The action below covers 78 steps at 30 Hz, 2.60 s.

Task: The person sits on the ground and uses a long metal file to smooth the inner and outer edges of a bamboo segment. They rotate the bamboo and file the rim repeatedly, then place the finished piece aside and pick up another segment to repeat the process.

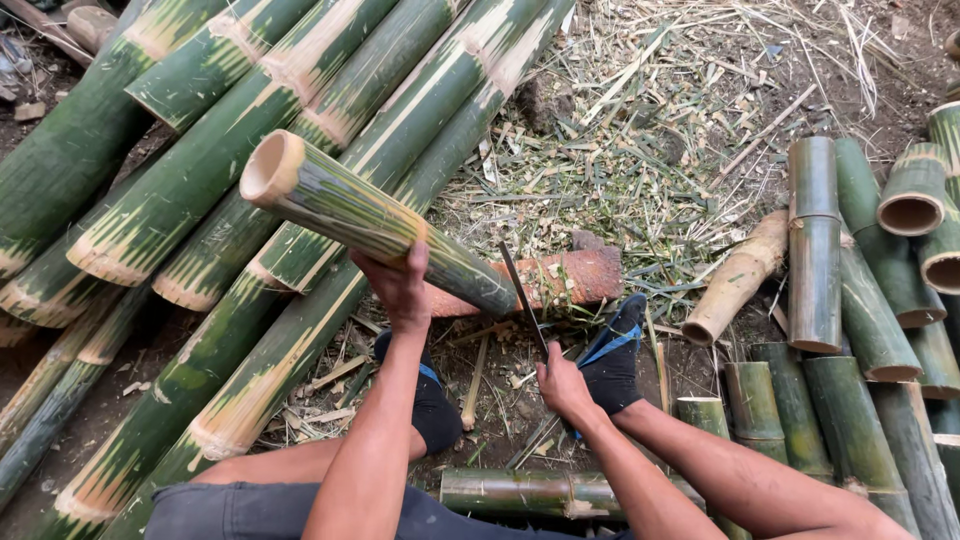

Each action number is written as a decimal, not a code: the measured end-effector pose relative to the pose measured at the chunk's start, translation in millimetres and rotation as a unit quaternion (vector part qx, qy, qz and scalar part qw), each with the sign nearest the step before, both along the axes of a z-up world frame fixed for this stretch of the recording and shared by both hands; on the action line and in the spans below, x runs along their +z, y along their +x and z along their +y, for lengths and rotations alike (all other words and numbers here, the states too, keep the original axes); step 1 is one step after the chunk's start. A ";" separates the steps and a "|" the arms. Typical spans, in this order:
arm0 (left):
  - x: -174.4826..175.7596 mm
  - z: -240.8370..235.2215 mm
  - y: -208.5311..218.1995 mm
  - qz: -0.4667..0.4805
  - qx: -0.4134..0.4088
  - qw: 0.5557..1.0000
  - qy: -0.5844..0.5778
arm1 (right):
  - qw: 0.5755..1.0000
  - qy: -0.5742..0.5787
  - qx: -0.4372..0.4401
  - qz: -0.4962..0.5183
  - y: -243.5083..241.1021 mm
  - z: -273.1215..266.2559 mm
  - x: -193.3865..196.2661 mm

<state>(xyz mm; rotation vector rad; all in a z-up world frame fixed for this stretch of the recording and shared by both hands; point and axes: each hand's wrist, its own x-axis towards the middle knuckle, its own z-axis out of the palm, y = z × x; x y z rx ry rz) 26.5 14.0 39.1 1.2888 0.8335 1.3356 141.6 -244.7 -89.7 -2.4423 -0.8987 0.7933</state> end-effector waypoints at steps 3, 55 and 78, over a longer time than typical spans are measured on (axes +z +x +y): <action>-8.6 -1.0 1.9 -0.018 -0.021 0.997 0.078 | 0.999 0.006 -0.034 0.025 -3.5 2.0 13.5; -36.8 -36.7 12.0 0.099 0.047 0.993 -0.040 | 0.996 0.091 -0.024 -0.008 16.8 61.4 41.3; -59.5 -29.5 -2.1 0.079 -0.021 0.995 -0.053 | 0.996 0.072 -0.033 0.047 22.8 52.7 54.3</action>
